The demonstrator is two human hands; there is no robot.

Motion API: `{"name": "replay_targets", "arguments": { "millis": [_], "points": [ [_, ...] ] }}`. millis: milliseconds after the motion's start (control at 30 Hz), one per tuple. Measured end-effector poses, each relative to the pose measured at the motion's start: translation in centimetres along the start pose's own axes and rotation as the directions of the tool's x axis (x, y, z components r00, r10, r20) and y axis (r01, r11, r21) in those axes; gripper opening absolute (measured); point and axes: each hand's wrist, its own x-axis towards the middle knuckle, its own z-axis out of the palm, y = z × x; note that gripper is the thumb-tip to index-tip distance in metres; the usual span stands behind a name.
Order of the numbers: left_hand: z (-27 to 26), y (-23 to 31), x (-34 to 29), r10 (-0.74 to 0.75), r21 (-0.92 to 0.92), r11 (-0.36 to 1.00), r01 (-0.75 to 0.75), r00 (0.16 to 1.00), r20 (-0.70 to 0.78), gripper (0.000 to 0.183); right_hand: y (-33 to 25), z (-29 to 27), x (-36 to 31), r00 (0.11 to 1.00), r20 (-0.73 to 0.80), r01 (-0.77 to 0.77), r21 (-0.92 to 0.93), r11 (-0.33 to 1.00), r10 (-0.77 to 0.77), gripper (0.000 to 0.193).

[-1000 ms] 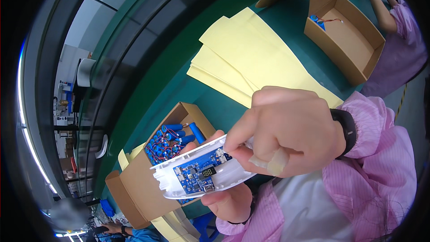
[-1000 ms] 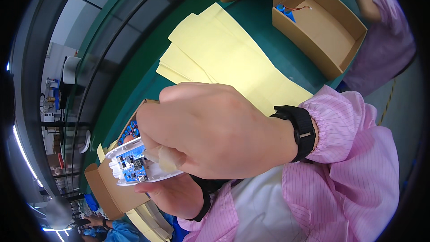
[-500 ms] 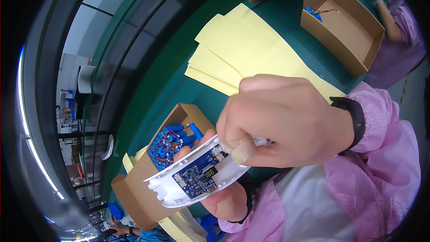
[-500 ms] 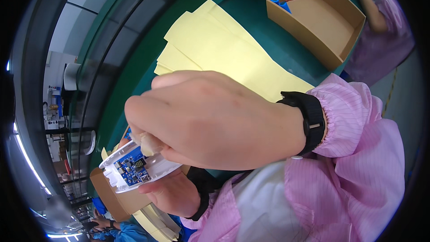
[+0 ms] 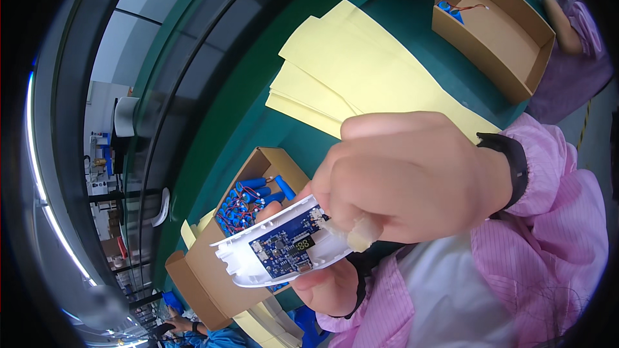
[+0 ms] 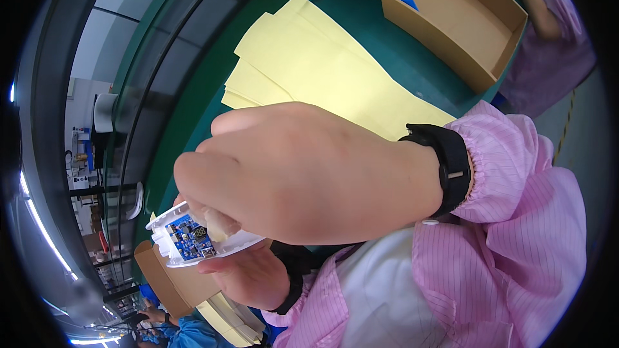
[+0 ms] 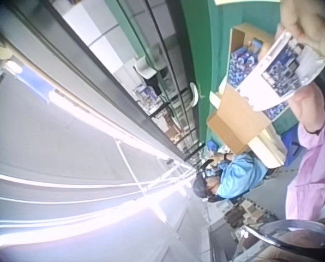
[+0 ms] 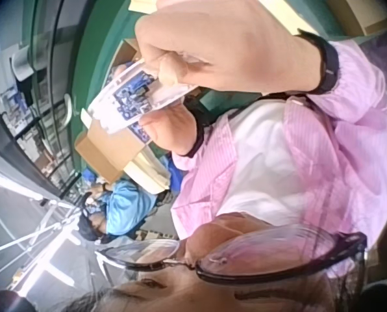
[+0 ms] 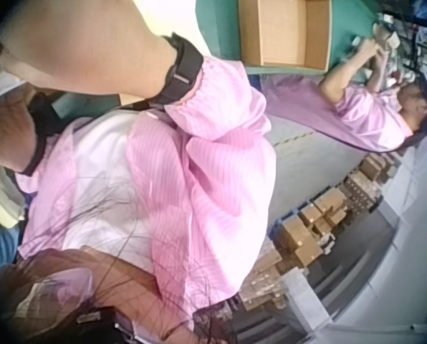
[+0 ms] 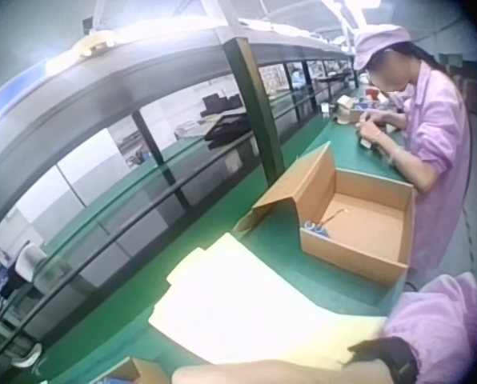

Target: Assembling LED display modules into plastic housings and preparing battery cells with adhesive strips.

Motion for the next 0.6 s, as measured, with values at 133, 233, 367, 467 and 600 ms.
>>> {"name": "replay_targets", "arguments": {
  "millis": [133, 233, 367, 467, 600],
  "points": [
    [0.2, -0.1, 0.1, -0.020, 0.076, 0.997, 0.025, 0.997, -0.073, 0.083, 0.4, -0.6, 0.3, 0.992, 0.115, -0.063, 0.094, 0.994, 0.052, 0.018],
    [1.1, -0.3, 0.4, -0.070, -0.139, 0.990, 0.034, 0.963, -0.259, 0.088, 0.6, -0.5, 0.6, 0.990, 0.121, -0.093, 0.169, 0.981, 0.073, 0.017],
    [1.3, -0.7, 0.4, 0.069, 0.075, 0.996, -0.052, 0.968, -0.242, 0.084, 0.5, 0.0, 0.1, 0.997, 0.073, -0.036, 0.109, 0.993, 0.028, 0.017],
    [1.0, -1.0, 0.1, 0.041, 0.121, 0.993, -0.018, 0.979, -0.197, 0.086, 0.5, 0.2, -0.2, 1.000, 0.030, 0.005, 0.088, 0.996, -0.008, 0.018],
    [0.3, -1.3, 0.3, 0.057, 0.067, 0.997, -0.047, 0.986, -0.155, 0.073, 0.4, -0.8, 0.2, 0.995, 0.097, 0.014, -0.017, 1.000, -0.012, 0.019]
  ]
}}
